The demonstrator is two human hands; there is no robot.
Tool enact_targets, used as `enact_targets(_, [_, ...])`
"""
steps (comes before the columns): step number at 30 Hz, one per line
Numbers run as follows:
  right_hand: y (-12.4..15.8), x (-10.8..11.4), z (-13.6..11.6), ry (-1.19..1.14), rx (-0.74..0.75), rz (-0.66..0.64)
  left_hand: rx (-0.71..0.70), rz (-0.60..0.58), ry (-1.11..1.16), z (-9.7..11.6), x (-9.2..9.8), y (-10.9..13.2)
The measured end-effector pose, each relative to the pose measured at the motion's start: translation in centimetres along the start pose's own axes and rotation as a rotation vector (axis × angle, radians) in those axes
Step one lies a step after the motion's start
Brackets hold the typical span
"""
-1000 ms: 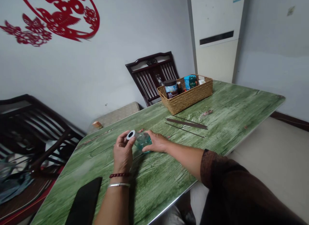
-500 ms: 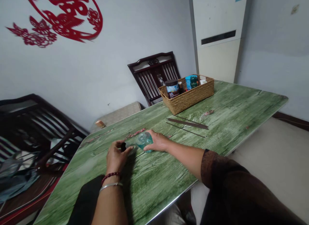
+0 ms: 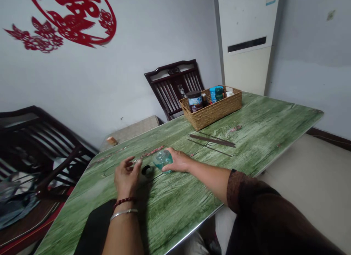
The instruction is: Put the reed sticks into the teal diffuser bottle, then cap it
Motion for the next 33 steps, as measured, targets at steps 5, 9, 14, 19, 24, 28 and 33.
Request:
enact_targets(5, [0.5,2.9,-1.0,0.062,-0.002,0.074,0.029,-0.136,0.555,2.4,-3.4,1.8])
enact_targets(9, [2.1,8.3,-1.3,0.454,-0.095,0.208,0.076,-0.299,0.622,2.9,-5.4,3.1])
enact_targets(14, [5.4,12.1,1.5,0.866,-0.313,0.022,0.010,-0.338,0.471,3.2,-5.8,3.2])
enact_targets(19, [7.4,12.4,3.7,0.945,-0.369,-0.022,-0.020,-0.356,0.419,3.5,-6.4,3.2])
enact_targets(24, [7.1,12.1,3.7,0.948,-0.379,-0.018,-0.085,-0.471,0.403,3.7,-7.3,3.8])
enact_targets(28, [6.8,12.0,3.6,0.953,-0.370,-0.026,-0.107,-0.532,0.428,3.6,-7.6,4.0])
enact_targets(33, [5.9,13.0,3.1,0.744,-0.288,0.072,-0.105,-0.567,0.399,3.7,-7.7,3.9])
Point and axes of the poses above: each hand's wrist, its own y-axis away from the middle knuckle, its own x-axis out of the back of the hand, z = x × y, the point moved 3 cm from there along -y, towards the middle knuckle, and after that the axes turned 7 degrees about y, right-handed, at the moved point
